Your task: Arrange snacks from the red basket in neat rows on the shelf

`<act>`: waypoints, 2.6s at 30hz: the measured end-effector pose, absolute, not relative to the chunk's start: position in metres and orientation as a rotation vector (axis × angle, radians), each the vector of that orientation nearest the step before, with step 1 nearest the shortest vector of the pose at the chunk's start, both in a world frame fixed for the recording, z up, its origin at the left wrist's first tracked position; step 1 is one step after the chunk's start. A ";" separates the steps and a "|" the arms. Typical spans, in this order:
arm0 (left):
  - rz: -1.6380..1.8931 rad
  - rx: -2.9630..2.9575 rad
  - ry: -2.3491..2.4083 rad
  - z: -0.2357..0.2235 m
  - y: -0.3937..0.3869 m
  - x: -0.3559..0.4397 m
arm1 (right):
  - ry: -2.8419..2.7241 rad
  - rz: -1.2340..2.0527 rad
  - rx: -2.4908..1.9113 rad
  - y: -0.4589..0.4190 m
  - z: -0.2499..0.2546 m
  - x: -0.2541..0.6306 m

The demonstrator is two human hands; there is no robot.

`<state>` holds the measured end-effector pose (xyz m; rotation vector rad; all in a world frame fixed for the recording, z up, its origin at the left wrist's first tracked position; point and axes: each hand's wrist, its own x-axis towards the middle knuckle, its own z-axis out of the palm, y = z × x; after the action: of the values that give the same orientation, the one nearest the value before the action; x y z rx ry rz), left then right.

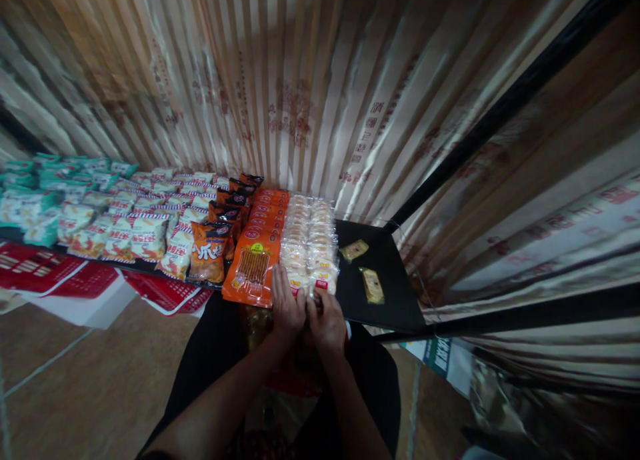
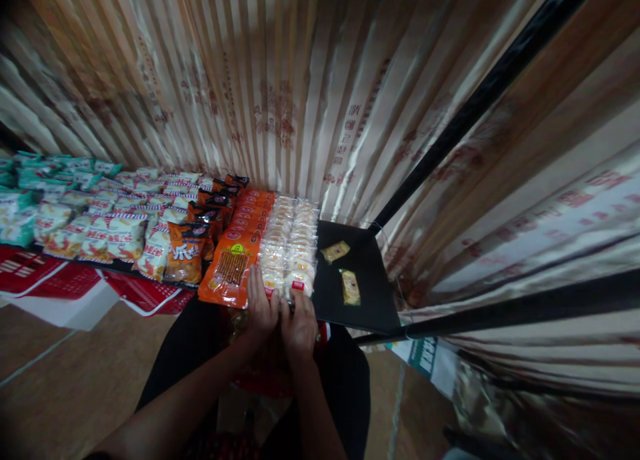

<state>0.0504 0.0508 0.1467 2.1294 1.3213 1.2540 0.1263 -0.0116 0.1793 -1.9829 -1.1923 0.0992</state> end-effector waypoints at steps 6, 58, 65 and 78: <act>1.258 2.212 1.331 0.149 0.048 0.052 | -1.154 -0.319 -1.996 0.009 0.187 0.161; 1.142 2.537 1.454 0.145 0.045 0.053 | -1.327 -0.314 -2.238 0.023 0.142 0.174; 1.157 2.543 1.460 0.146 0.048 0.060 | -1.327 -0.312 -2.175 0.027 0.149 0.180; 1.132 2.536 1.471 0.147 0.047 0.060 | -1.243 -0.192 -2.220 0.027 0.155 0.179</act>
<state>0.0604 0.0473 0.1466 2.5361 1.4713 1.1321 0.1794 0.0268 0.1550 -2.2195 -1.2431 -0.1924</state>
